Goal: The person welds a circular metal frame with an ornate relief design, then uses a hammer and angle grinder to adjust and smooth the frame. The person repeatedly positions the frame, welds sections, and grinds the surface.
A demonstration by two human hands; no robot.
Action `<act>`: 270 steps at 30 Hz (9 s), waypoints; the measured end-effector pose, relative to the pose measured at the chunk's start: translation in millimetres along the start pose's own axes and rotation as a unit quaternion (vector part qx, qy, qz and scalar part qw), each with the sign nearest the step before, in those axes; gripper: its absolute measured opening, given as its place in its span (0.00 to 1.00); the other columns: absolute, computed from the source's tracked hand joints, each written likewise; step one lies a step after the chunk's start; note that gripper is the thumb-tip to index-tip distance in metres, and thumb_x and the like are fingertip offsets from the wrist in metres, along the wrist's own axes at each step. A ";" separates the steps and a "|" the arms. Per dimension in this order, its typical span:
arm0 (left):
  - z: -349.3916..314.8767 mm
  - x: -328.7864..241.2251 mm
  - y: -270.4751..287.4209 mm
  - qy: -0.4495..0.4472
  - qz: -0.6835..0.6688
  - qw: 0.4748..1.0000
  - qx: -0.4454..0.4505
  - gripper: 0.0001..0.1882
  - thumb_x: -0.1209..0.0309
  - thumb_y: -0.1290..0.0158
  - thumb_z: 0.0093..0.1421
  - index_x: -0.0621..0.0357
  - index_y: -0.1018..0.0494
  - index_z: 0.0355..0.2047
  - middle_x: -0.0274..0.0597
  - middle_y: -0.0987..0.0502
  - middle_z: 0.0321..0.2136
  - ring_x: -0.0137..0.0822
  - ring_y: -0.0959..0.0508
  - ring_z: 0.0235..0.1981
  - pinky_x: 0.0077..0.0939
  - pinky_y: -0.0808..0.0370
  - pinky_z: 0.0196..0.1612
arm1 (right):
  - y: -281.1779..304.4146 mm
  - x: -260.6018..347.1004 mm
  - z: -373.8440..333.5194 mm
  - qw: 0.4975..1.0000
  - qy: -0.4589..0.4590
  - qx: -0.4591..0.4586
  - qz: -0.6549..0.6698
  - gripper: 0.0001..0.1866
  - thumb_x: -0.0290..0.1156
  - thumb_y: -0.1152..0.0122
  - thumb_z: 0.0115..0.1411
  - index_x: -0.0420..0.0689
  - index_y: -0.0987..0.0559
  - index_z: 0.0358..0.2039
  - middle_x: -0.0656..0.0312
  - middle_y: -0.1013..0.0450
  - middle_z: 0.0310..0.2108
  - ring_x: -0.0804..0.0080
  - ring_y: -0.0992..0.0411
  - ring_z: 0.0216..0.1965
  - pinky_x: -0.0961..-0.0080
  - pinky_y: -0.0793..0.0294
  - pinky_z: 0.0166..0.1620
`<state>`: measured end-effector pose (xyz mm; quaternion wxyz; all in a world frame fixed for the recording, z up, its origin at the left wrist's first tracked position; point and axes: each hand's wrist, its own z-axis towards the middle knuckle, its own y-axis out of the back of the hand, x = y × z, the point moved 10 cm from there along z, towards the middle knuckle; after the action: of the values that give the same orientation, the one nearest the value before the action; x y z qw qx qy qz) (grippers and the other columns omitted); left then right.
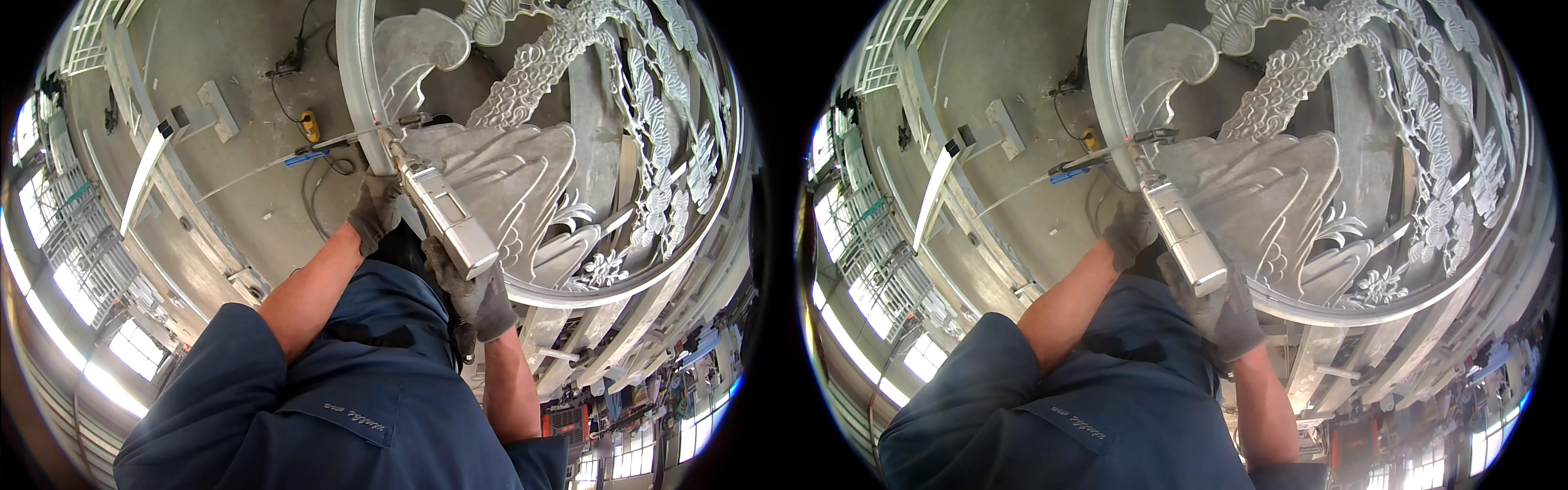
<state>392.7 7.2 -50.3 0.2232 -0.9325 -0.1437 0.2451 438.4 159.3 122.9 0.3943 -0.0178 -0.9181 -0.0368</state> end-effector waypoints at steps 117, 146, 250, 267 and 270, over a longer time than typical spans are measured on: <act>8.9 61.8 66.3 0.023 -0.043 0.998 0.029 0.14 0.75 0.45 0.63 0.59 0.27 0.49 0.39 0.22 0.42 0.33 0.20 0.41 0.33 0.20 0.43 | 1.1 -8.8 -6.2 1.000 0.016 0.001 -0.019 0.14 0.31 0.39 0.64 0.37 0.20 0.47 0.60 0.21 0.31 0.74 0.24 0.32 0.74 0.25 0.36; -11.5 51.6 48.8 0.087 0.024 0.996 -0.005 0.14 0.71 0.43 0.63 0.60 0.26 0.49 0.33 0.23 0.37 0.32 0.21 0.40 0.29 0.22 0.45 | 2.4 -15.5 -26.0 0.998 0.058 0.015 -0.027 0.11 0.32 0.37 0.63 0.41 0.21 0.43 0.53 0.24 0.36 0.56 0.27 0.33 0.61 0.28 0.36; -100.4 236.2 -40.8 0.094 0.221 0.964 0.111 0.20 0.75 0.39 0.63 0.52 0.26 0.55 0.38 0.23 0.53 0.38 0.24 0.57 0.43 0.29 0.63 | 302.4 -563.5 -513.0 0.614 -0.021 -0.667 0.421 0.27 0.52 0.43 0.69 0.43 0.28 0.58 0.57 0.22 0.31 0.67 0.22 0.28 0.71 0.20 0.31; -116.1 233.3 -44.8 0.151 0.203 0.965 0.073 0.21 0.62 0.42 0.67 0.52 0.29 0.58 0.40 0.26 0.57 0.41 0.28 0.61 0.44 0.32 0.66 | 313.2 -716.0 -649.5 0.528 -0.078 -0.719 0.446 0.30 0.59 0.45 0.67 0.46 0.24 0.56 0.60 0.21 0.43 0.65 0.23 0.39 0.66 0.23 0.47; -118.7 234.4 -49.6 0.164 0.188 0.967 0.049 0.24 0.57 0.43 0.67 0.52 0.31 0.60 0.39 0.28 0.59 0.40 0.31 0.64 0.45 0.34 0.67 | 309.8 -737.5 -642.0 0.548 -0.095 -0.688 0.465 0.31 0.60 0.44 0.66 0.46 0.24 0.55 0.59 0.21 0.41 0.66 0.23 0.38 0.67 0.23 0.46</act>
<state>643.3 97.3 -25.7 0.2393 -0.9580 0.0850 0.1336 1429.2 413.0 45.2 0.1338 -0.7117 -0.5073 -0.4671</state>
